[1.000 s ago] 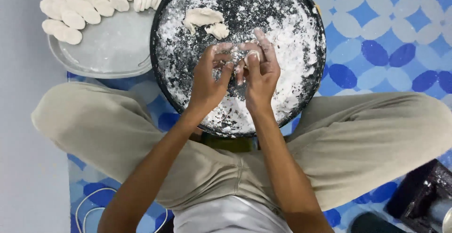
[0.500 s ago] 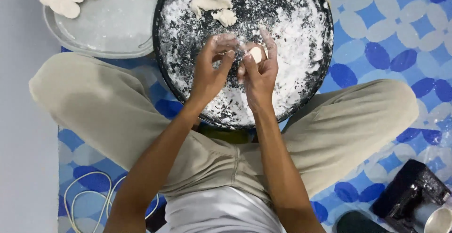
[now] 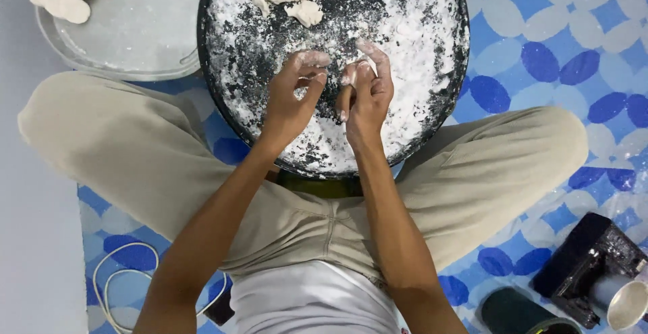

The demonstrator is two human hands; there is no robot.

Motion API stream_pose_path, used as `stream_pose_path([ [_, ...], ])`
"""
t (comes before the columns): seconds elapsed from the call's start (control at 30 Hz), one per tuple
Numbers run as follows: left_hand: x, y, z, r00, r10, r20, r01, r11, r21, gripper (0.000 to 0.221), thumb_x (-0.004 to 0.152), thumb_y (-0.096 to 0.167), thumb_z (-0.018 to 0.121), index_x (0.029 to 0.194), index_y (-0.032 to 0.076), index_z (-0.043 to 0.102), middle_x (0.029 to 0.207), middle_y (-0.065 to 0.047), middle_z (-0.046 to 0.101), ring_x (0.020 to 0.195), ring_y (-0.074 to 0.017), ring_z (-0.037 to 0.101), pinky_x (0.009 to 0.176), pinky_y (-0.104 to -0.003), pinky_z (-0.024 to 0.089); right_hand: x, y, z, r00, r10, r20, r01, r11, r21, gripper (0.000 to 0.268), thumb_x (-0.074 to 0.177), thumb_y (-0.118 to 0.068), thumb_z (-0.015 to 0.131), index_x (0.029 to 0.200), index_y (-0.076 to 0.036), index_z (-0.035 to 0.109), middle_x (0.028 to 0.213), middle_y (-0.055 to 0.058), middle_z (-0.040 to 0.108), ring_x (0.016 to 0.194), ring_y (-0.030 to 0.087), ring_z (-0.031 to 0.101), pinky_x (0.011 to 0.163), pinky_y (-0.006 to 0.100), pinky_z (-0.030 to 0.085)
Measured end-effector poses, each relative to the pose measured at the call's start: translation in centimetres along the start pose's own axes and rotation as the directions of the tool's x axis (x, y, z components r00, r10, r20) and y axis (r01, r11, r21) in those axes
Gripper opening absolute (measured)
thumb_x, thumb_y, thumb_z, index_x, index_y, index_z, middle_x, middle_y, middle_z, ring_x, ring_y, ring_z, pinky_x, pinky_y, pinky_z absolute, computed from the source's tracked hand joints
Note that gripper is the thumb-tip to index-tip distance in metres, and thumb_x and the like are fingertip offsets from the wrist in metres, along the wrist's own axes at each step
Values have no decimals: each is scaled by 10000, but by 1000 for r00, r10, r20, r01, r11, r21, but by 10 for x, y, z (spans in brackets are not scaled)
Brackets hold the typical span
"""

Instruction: Shaping small pieces of dough into balls by hand on a floured tray while sitting on the floor.

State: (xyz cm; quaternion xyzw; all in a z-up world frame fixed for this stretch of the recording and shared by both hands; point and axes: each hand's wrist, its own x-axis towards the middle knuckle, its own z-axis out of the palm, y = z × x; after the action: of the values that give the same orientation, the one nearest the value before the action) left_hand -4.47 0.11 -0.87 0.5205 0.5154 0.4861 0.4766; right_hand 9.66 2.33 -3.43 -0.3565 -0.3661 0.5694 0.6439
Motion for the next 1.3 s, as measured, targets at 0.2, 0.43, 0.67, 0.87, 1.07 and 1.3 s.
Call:
stream_pose_path([
  [0.2, 1, -13, 4, 1000, -18, 1, 18, 999, -45, 366, 1045, 225, 542, 1369, 55, 528, 1294, -214, 606, 1191, -410, 629, 973, -587, 508, 4, -19, 9, 950, 302, 82, -310, 946, 99, 405, 1035, -257, 562, 1342, -4, 485, 1012, 137, 677, 649, 162, 666, 503, 257, 596],
  [0.43, 6, 4, -11, 998, 0, -56, 6, 994, 110, 336, 1048, 148, 551, 1356, 18, 515, 1266, -233, 585, 1181, -406, 609, 973, -551, 502, 2, -12, -9, 923, 368, 115, -319, 896, -310, 457, 1051, 31, 406, 1471, -12, 231, 1376, 223, 584, 682, 226, 733, 479, 268, 622],
  [0.67, -6, -13, -1, 984, -70, 162, -5, 907, 422, 364, 963, 41, 635, 1318, -17, 579, 1254, -237, 595, 1183, -396, 601, 1017, -562, 446, -2, -11, -27, 955, 241, 176, 95, 313, -945, 331, 883, -44, 791, 1159, -95, 615, 1207, 86, 638, 665, 281, 725, 543, 414, 586],
  [0.87, -9, -7, 4, 935, -137, 326, -74, 827, 558, 431, 911, -26, 606, 1340, -58, 580, 1328, -259, 588, 1255, -411, 568, 1055, -555, 421, -6, 16, -39, 956, 275, 97, 67, 118, -991, 266, 833, -85, 841, 1066, -155, 736, 1061, 0, 565, 693, 280, 724, 696, 501, 603],
  [1.07, -11, -3, 15, 904, -113, 413, -147, 825, 545, 713, 771, -223, 587, 1454, -73, 450, 1407, -301, 539, 1330, -455, 503, 1092, -561, 413, 3, -5, -21, 951, 309, -1, -79, 241, -967, 418, 878, 9, 707, 1263, -38, 552, 926, 116, 644, 771, 327, 689, 717, 487, 518],
  [1.3, -20, -20, 29, 900, -101, 424, -193, 778, 597, 933, 750, -195, 653, 1577, -51, 248, 1515, -345, 428, 1442, -486, 370, 1194, -598, 249, 11, -5, -14, 885, 427, -184, -257, 118, -959, 828, 780, 159, 623, 1502, -36, 267, 1128, 186, 617, 1044, 528, 653, 939, 734, 424],
])
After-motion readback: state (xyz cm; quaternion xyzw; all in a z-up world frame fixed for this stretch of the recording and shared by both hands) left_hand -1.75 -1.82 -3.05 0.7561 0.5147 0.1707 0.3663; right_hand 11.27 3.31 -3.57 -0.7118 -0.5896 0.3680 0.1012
